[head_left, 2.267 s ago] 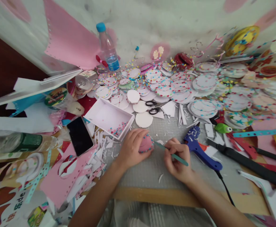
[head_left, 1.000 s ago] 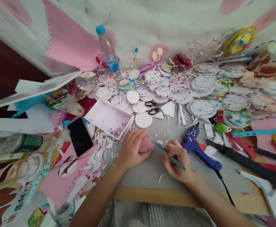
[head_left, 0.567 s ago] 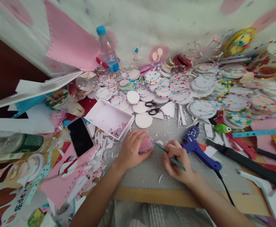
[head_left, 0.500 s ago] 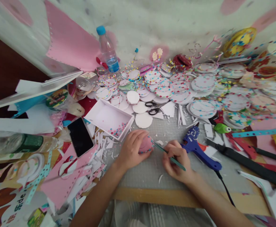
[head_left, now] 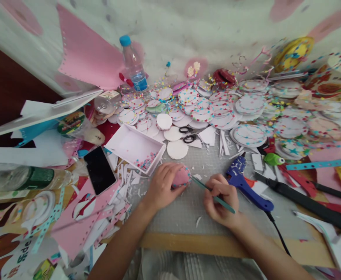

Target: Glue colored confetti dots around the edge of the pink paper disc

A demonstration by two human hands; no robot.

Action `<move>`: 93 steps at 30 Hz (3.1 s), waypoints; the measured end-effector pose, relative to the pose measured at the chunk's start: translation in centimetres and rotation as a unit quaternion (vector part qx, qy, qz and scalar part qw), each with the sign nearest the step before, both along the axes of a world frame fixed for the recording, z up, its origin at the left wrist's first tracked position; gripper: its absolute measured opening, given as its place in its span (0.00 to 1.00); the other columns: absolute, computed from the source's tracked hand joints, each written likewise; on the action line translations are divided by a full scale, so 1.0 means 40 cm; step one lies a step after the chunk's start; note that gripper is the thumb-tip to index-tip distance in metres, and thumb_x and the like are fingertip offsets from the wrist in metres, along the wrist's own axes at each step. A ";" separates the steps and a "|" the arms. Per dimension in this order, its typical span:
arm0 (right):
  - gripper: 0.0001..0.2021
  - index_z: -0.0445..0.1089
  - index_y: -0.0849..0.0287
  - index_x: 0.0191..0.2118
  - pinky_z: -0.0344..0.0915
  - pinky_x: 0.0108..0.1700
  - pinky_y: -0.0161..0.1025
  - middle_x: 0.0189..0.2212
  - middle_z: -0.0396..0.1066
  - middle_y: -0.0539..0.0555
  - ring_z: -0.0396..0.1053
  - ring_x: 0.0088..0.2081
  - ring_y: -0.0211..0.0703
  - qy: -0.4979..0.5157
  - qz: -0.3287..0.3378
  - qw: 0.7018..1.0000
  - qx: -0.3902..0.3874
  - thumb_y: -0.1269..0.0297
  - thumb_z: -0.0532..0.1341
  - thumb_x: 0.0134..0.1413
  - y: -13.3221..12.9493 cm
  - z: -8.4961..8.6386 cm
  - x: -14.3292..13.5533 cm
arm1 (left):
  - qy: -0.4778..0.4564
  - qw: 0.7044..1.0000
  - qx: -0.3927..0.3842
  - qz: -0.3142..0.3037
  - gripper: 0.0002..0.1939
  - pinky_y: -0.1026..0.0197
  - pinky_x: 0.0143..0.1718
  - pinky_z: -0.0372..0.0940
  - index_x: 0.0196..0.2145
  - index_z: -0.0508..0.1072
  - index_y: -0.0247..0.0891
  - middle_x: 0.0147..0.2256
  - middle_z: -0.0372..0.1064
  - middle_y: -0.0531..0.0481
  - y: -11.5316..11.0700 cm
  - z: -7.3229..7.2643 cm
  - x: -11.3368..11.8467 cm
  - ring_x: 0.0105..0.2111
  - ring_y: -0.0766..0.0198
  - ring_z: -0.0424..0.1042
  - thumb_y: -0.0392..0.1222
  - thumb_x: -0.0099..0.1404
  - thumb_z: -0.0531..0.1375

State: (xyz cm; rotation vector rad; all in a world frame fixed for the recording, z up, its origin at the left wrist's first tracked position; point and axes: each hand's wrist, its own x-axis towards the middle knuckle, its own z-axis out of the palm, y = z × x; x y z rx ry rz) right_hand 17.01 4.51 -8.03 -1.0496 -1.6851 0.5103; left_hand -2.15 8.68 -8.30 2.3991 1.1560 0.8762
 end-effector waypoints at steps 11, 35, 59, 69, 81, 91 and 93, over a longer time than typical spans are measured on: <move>0.11 0.56 0.53 0.36 0.56 0.27 0.37 0.22 0.57 0.45 0.57 0.24 0.38 0.125 -0.075 0.987 0.064 0.78 0.55 0.53 0.003 0.016 -0.004 | 0.058 0.998 -0.015 -0.017 0.47 0.44 0.57 0.59 0.61 0.54 0.37 0.56 0.63 0.36 -0.005 0.041 -0.008 0.56 0.47 0.63 0.59 0.51 0.68; 0.06 0.69 0.54 0.36 0.69 0.44 0.47 0.35 0.76 0.54 0.74 0.40 0.47 0.042 0.030 0.998 -0.041 0.63 0.65 0.53 0.169 0.220 0.019 | 0.148 0.949 0.178 0.213 0.12 0.47 0.50 0.56 0.44 0.74 0.35 0.34 0.76 0.46 -0.082 0.052 -0.058 0.43 0.54 0.72 0.28 0.66 0.55; 0.04 0.69 0.55 0.31 0.56 0.39 0.43 0.26 0.74 0.50 0.68 0.29 0.44 -0.169 0.047 0.984 0.019 0.70 0.63 0.52 0.283 0.144 -0.065 | 0.150 0.953 0.147 0.220 0.14 0.46 0.52 0.55 0.45 0.73 0.32 0.37 0.76 0.43 -0.086 0.059 -0.042 0.45 0.52 0.71 0.29 0.64 0.54; 0.03 0.68 0.58 0.32 0.52 0.41 0.43 0.25 0.72 0.52 0.68 0.30 0.44 -0.224 0.088 0.971 0.006 0.72 0.61 0.54 0.283 0.111 -0.099 | 0.147 0.953 0.142 0.223 0.15 0.47 0.52 0.54 0.46 0.73 0.32 0.37 0.76 0.43 -0.089 0.060 -0.038 0.44 0.52 0.71 0.28 0.63 0.53; 0.03 0.67 0.58 0.31 0.52 0.41 0.41 0.24 0.70 0.51 0.66 0.28 0.42 -0.224 0.120 0.967 -0.003 0.70 0.60 0.55 0.267 0.096 -0.139 | 0.143 0.953 0.150 0.221 0.15 0.46 0.53 0.54 0.46 0.72 0.32 0.36 0.76 0.43 -0.089 0.056 -0.038 0.44 0.52 0.71 0.29 0.63 0.53; 0.02 0.68 0.58 0.32 0.52 0.41 0.42 0.23 0.71 0.50 0.67 0.28 0.42 -0.211 0.100 0.972 -0.025 0.70 0.63 0.53 0.275 0.096 -0.134 | 0.144 0.953 0.149 0.220 0.14 0.47 0.53 0.54 0.45 0.73 0.29 0.37 0.76 0.43 -0.090 0.057 -0.036 0.44 0.52 0.71 0.29 0.64 0.53; 0.02 0.68 0.59 0.32 0.52 0.41 0.42 0.24 0.71 0.51 0.67 0.28 0.42 -0.215 0.109 0.970 -0.027 0.70 0.63 0.53 0.275 0.097 -0.134 | 0.143 0.953 0.150 0.221 0.14 0.47 0.53 0.54 0.45 0.73 0.30 0.36 0.76 0.43 -0.090 0.057 -0.036 0.44 0.52 0.71 0.29 0.64 0.53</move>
